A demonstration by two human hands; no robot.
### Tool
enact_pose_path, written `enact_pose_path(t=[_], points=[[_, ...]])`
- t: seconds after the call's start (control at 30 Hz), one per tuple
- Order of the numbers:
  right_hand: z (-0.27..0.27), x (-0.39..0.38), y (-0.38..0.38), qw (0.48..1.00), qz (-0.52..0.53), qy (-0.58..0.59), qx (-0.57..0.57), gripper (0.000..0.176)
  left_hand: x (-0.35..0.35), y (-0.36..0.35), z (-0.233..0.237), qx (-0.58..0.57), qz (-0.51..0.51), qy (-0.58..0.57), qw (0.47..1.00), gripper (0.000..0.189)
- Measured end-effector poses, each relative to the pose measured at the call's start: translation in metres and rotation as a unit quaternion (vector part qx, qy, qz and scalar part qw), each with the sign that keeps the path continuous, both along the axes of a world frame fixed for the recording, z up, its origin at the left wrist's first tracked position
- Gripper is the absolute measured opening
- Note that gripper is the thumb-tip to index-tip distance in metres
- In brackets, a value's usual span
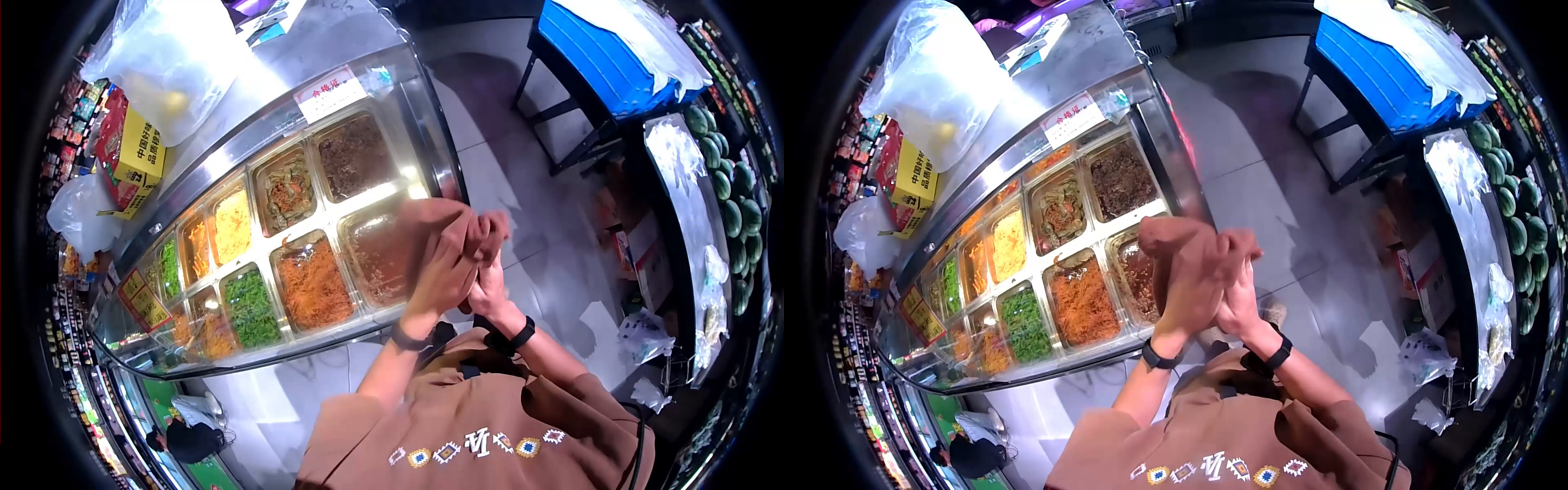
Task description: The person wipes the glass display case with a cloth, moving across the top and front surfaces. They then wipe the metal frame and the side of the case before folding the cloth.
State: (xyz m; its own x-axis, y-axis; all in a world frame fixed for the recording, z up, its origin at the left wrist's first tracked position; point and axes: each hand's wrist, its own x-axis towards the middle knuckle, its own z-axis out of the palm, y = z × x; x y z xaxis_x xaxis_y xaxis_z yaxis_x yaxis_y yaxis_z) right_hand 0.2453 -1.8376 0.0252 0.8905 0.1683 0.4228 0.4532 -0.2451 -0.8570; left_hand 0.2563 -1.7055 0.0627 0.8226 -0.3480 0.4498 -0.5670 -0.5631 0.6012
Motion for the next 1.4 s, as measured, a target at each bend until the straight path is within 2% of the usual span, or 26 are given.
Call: enact_pose_path(t=[0.07, 0.13, 0.17, 0.2, 0.27, 0.3, 0.33, 0.43, 0.47, 0.53, 0.57, 0.67, 0.7, 0.8, 0.83, 0.9, 0.93, 1.03, 1.13, 1.23, 1.4], points=[[-0.02, 0.01, -0.009, 0.988, 0.063, 0.09, 0.11, 0.058, 0.007, -0.016, 0.007, 0.027, 0.068, -0.024, 0.997, 0.035], [-0.032, 0.02, -0.023, 0.99, 0.105, 0.066, 0.066, 0.059, 0.003, -0.028, -0.007, 0.036, 0.1, -0.016, 0.994, 0.034], [-0.033, 0.019, -0.029, 0.984, 0.137, 0.101, 0.056, 0.06, -0.001, -0.033, -0.013, 0.016, 0.123, -0.001, 0.992, 0.033], [-0.042, 0.017, -0.034, 0.965, 0.18, 0.16, 0.105, 0.059, -0.007, -0.039, -0.019, -0.006, 0.144, 0.013, 0.989, 0.031], [-0.062, 0.022, -0.049, 0.959, 0.24, 0.135, 0.074, 0.058, -0.015, -0.053, -0.04, -0.027, 0.185, 0.018, 0.982, 0.03], [-0.057, 0.028, -0.057, 0.946, 0.288, 0.139, 0.047, 0.056, -0.022, -0.059, -0.057, -0.022, 0.201, 0.002, 0.979, 0.031], [-0.042, 0.029, -0.062, 0.934, 0.299, 0.175, 0.082, 0.056, -0.03, -0.066, -0.073, -0.014, 0.22, -0.016, 0.975, 0.032], [-0.051, 0.061, -0.082, 0.901, 0.409, 0.137, 0.055, 0.056, -0.052, -0.093, -0.128, -0.028, 0.276, -0.042, 0.96, 0.034], [-0.069, 0.072, -0.089, 0.868, 0.48, 0.122, 0.014, 0.05, -0.051, -0.104, -0.134, -0.039, 0.295, -0.046, 0.954, 0.035], [-0.063, 0.091, -0.088, 0.872, 0.486, 0.038, 0.045, 0.031, -0.035, -0.124, -0.134, -0.011, 0.398, -0.049, 0.916, 0.037], [-0.06, 0.098, -0.087, 0.871, 0.487, 0.041, 0.055, 0.028, -0.029, -0.133, -0.132, 0.004, 0.445, -0.05, 0.894, 0.038], [-0.057, 0.121, -0.086, 0.84, 0.54, 0.052, 0.018, 0.03, -0.023, -0.157, -0.116, 0.043, 0.575, -0.051, 0.815, 0.042], [-0.056, 0.13, -0.084, 0.809, 0.586, 0.038, -0.007, 0.039, -0.011, -0.159, -0.098, 0.027, 0.583, -0.055, 0.811, 0.043], [-0.043, 0.141, -0.064, 0.832, 0.55, 0.024, 0.071, 0.051, 0.018, -0.152, -0.051, 0.047, 0.596, -0.045, 0.8, 0.043], [-0.041, 0.144, -0.055, 0.825, 0.555, 0.041, 0.097, 0.058, 0.027, -0.146, -0.036, 0.069, 0.597, -0.054, 0.797, 0.04], [-0.019, 0.158, -0.038, 0.856, 0.513, 0.011, 0.06, 0.058, 0.047, -0.135, -0.005, 0.11, 0.607, -0.074, 0.784, 0.035], [-0.006, 0.165, -0.03, 0.871, 0.489, -0.005, 0.043, 0.058, 0.054, -0.127, 0.002, 0.078, 0.614, -0.074, 0.782, 0.033], [0.024, 0.188, -0.005, 0.893, 0.443, -0.02, 0.076, 0.056, 0.087, -0.111, 0.053, 0.105, 0.578, -0.094, 0.804, 0.032], [0.058, 0.217, 0.012, 0.893, 0.423, -0.06, 0.143, 0.055, 0.109, -0.091, 0.088, 0.133, 0.551, -0.08, 0.82, 0.031], [0.085, 0.238, 0.029, 0.895, 0.397, -0.062, 0.193, 0.054, 0.134, -0.074, 0.124, 0.092, 0.521, -0.086, 0.844, 0.031], [0.102, 0.258, 0.043, 0.909, 0.345, -0.095, 0.215, 0.06, 0.153, -0.063, 0.142, 0.052, 0.499, -0.086, 0.861, 0.031]])
